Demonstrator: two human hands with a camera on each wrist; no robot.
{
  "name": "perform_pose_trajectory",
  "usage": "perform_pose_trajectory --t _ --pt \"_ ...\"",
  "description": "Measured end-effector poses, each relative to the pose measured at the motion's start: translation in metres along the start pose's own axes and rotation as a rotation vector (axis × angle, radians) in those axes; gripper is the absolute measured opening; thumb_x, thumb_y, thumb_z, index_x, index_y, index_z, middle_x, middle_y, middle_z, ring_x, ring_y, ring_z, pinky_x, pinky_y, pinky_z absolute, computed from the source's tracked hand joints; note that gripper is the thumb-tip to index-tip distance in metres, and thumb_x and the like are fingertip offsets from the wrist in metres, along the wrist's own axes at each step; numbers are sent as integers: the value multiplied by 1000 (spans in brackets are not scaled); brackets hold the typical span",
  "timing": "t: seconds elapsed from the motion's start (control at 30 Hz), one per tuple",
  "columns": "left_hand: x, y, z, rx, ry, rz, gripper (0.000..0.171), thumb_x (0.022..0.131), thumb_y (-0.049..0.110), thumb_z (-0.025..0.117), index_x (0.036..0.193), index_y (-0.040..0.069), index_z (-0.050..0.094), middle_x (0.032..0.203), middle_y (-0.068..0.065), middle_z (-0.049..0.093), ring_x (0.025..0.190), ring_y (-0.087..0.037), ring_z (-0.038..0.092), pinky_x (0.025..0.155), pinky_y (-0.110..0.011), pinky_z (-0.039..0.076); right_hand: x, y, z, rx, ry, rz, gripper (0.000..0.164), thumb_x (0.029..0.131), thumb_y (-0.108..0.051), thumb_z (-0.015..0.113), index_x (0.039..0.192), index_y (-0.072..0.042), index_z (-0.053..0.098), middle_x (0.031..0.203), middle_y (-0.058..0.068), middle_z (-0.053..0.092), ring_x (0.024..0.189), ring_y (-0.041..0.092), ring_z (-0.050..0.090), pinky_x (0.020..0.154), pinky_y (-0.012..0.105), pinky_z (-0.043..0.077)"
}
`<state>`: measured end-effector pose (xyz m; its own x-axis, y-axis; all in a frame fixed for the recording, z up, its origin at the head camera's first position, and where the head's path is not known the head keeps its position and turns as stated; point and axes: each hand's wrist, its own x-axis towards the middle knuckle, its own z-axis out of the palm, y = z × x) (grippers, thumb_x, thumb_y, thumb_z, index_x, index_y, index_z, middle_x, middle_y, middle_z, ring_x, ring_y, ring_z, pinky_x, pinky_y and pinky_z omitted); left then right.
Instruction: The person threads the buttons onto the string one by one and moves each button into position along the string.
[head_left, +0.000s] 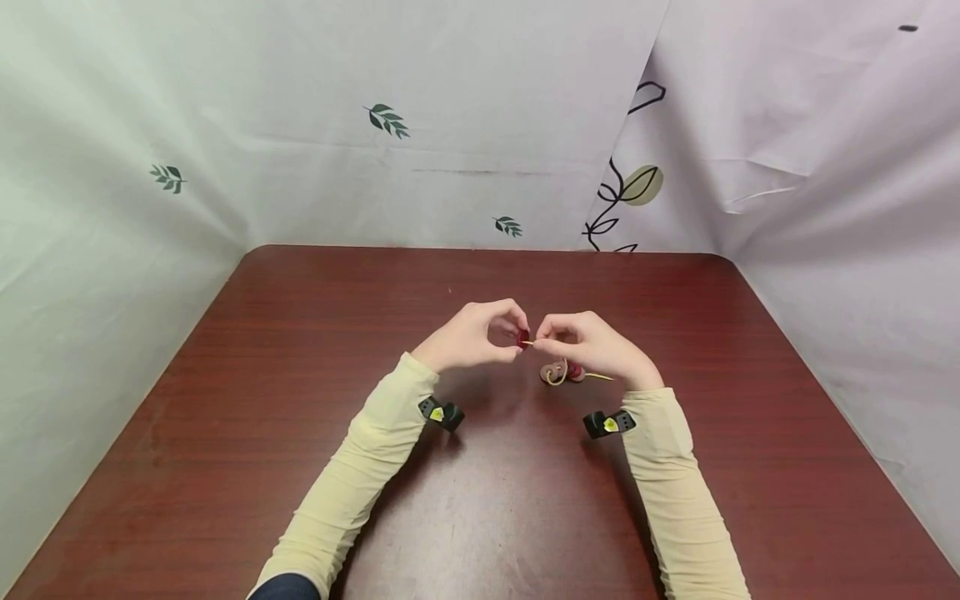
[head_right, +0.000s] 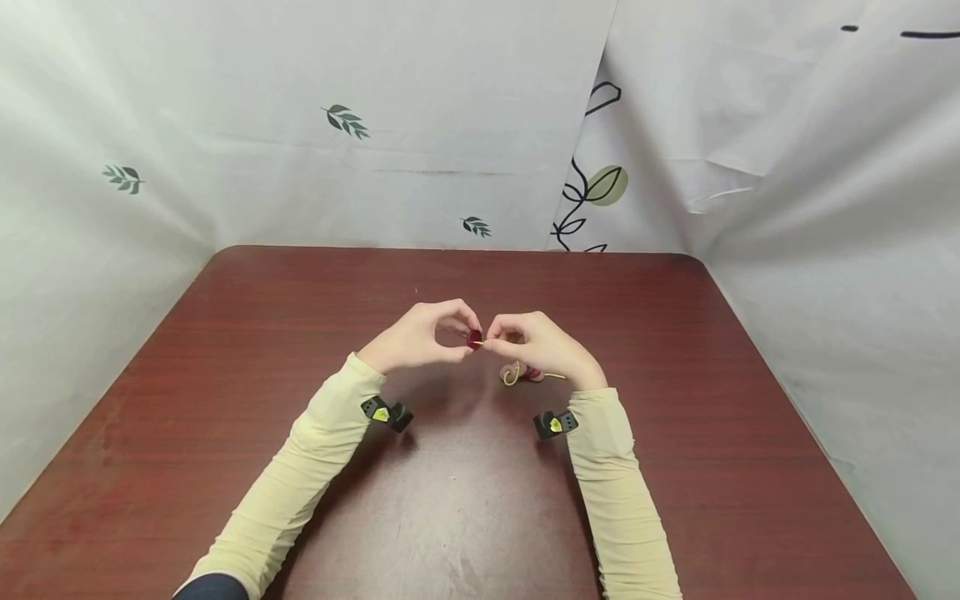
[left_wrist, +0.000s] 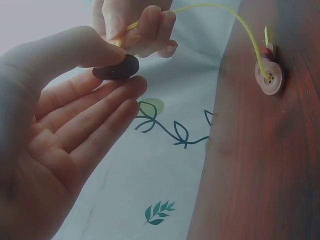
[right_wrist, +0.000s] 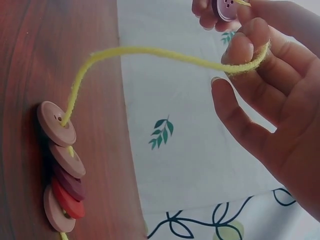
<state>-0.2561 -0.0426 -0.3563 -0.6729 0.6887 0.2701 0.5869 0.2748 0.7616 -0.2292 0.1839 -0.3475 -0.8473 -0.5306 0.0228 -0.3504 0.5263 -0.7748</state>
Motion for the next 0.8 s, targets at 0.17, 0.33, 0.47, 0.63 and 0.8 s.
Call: perform_pose_trajectory --t 0.17,0.33,0.47,0.63,0.8 --pt "0 0 1 -14 -7 -8 25 79 2 71 101 8 60 97 -5 71 96 -14 71 90 -25 53 1 0 0 -6 -4 -2 5 93 -22 64 89 -18 64 76 0 64 52 32 54 49 43 50" --pt "0 -1 1 -30 -7 -1 24 80 1 71 100 7 59 97 -7 70 96 -16 72 90 -28 54 2 1 1 -13 -1 -3 5 93 -22 65 89 -19 64 78 0 64 53 34 54 49 40 49" --pt "0 -1 2 -43 -11 1 24 80 2 71 100 7 59 97 -7 70 96 -16 71 89 -28 55 2 2 1 -9 -2 7 6 93 -22 64 88 -19 64 75 0 63 49 26 52 47 39 48" --pt "1 0 2 -57 -16 2 24 80 1 70 100 6 60 97 -7 69 97 -16 71 88 -23 54 4 4 2 24 -13 31 6 93 -19 64 89 -15 64 73 8 60 47 25 49 45 37 45" --pt "1 1 2 -45 -14 -2 24 80 1 70 101 6 61 98 -7 69 97 -16 71 87 -21 54 3 4 3 23 -9 35 5 93 -18 64 89 -15 64 73 7 60 49 33 49 45 37 45"
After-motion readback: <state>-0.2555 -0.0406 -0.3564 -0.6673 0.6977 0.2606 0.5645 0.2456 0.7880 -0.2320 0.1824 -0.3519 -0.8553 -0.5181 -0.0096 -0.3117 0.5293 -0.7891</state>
